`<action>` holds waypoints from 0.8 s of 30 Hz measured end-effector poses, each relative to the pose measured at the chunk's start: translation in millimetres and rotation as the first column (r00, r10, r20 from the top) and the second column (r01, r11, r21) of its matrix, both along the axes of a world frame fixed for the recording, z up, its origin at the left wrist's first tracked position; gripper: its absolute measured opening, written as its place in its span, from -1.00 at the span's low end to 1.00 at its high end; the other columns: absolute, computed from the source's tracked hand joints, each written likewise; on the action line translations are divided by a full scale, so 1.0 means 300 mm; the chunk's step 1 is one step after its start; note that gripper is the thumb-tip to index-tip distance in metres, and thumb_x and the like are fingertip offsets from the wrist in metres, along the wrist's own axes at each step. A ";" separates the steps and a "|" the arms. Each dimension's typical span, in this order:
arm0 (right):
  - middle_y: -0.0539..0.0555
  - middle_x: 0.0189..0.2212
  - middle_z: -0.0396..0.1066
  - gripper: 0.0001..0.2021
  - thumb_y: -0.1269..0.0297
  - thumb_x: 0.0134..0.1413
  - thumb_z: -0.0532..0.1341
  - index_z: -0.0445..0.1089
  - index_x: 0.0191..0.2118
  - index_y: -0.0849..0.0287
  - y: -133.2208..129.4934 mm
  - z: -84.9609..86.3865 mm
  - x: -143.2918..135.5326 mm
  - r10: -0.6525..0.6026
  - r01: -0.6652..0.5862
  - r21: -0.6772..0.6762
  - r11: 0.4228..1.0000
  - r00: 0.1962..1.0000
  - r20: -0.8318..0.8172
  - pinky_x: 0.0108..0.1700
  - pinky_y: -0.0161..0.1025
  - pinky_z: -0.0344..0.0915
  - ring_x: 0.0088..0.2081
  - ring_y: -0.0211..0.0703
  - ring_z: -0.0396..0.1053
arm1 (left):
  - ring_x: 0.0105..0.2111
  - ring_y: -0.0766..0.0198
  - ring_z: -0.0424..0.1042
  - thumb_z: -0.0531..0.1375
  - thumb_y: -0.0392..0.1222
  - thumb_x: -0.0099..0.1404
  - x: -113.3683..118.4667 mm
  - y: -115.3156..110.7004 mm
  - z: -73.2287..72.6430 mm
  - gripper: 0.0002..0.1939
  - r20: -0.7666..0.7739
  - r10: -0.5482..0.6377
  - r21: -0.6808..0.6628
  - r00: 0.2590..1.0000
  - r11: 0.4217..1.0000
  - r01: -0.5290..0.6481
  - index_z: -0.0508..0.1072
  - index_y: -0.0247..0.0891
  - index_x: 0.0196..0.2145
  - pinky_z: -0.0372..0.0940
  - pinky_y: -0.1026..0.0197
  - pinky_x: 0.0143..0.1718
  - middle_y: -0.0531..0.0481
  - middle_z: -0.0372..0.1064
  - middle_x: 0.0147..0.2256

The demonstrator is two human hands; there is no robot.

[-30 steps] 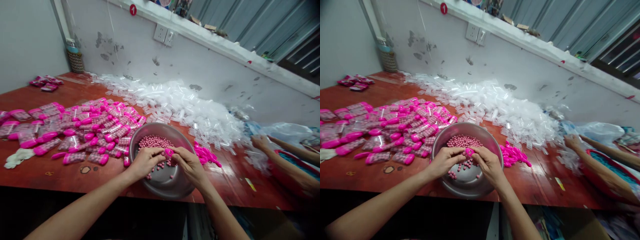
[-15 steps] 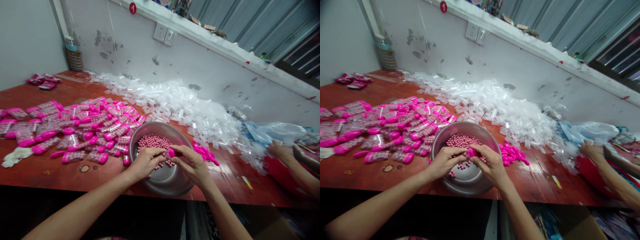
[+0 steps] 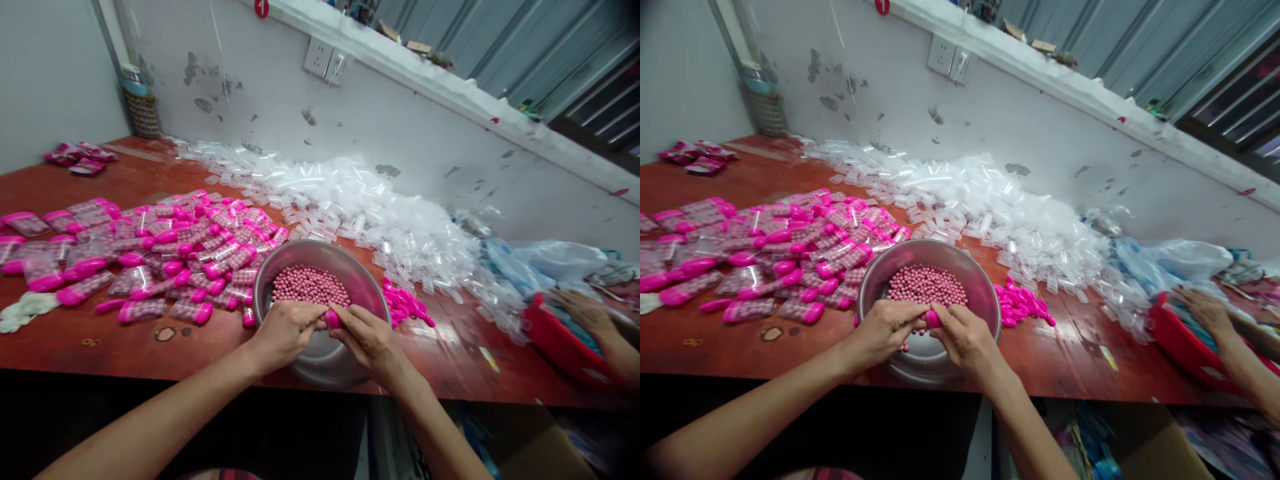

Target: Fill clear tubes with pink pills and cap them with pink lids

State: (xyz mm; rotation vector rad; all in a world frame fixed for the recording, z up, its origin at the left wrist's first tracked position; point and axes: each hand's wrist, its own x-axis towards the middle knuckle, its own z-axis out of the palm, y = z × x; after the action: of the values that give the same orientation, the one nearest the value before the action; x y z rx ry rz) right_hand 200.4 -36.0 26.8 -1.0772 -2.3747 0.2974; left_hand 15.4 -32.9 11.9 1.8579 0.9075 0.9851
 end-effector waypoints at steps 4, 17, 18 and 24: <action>0.11 -0.20 0.39 -0.67 0.29 0.03 0.16 0.32 -0.03 0.05 -0.005 0.010 0.004 -0.152 0.067 -0.261 0.963 0.935 -0.319 -0.18 -0.18 0.33 -0.20 -0.12 0.36 | -0.43 0.24 0.36 0.09 -0.17 0.19 0.001 0.030 0.000 -0.75 0.228 0.013 -0.203 0.974 0.979 0.034 0.50 -0.27 -0.23 0.24 0.27 -0.38 -0.04 0.42 -0.44; 0.09 -0.32 0.45 -0.73 0.25 -0.08 0.26 0.40 -0.19 0.18 0.019 0.005 0.003 -0.472 -0.311 -0.767 0.561 0.641 -0.605 -0.17 -0.19 0.31 -0.31 -0.19 0.41 | -0.52 0.30 0.34 0.12 -0.17 0.15 -0.003 0.024 -0.005 -0.71 0.185 -0.080 -0.259 0.980 0.957 0.127 0.49 -0.31 -0.19 0.20 0.36 -0.58 0.00 0.40 -0.50; 0.10 -0.32 0.45 -0.73 0.26 -0.06 0.25 0.39 -0.17 0.18 0.025 0.009 -0.007 -0.465 -0.358 -0.785 0.505 0.654 -0.597 -0.16 -0.15 0.30 -0.30 -0.18 0.41 | -0.53 0.30 0.34 0.11 -0.17 0.16 -0.003 0.023 -0.005 -0.71 0.161 -0.074 -0.246 0.984 0.963 0.112 0.49 -0.30 -0.19 0.19 0.37 -0.59 0.01 0.39 -0.50; 0.07 -0.40 0.45 -0.79 0.36 -0.16 0.30 0.43 -0.29 0.22 0.051 -0.004 -0.042 -0.517 -0.466 -0.777 0.424 0.580 -0.629 -0.17 -0.07 0.31 -0.35 -0.15 0.42 | -0.51 0.33 0.35 0.11 -0.21 0.17 -0.008 0.032 -0.022 -0.80 0.037 0.014 -0.047 0.999 0.999 -0.012 0.53 -0.26 -0.36 0.22 0.36 -0.49 0.03 0.41 -0.52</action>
State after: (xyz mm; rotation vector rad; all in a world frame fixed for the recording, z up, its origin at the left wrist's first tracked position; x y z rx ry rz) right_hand 187.7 -20.7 25.5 -0.9848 -1.1210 1.8571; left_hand 12.9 -23.4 5.4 1.7912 0.9140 0.9953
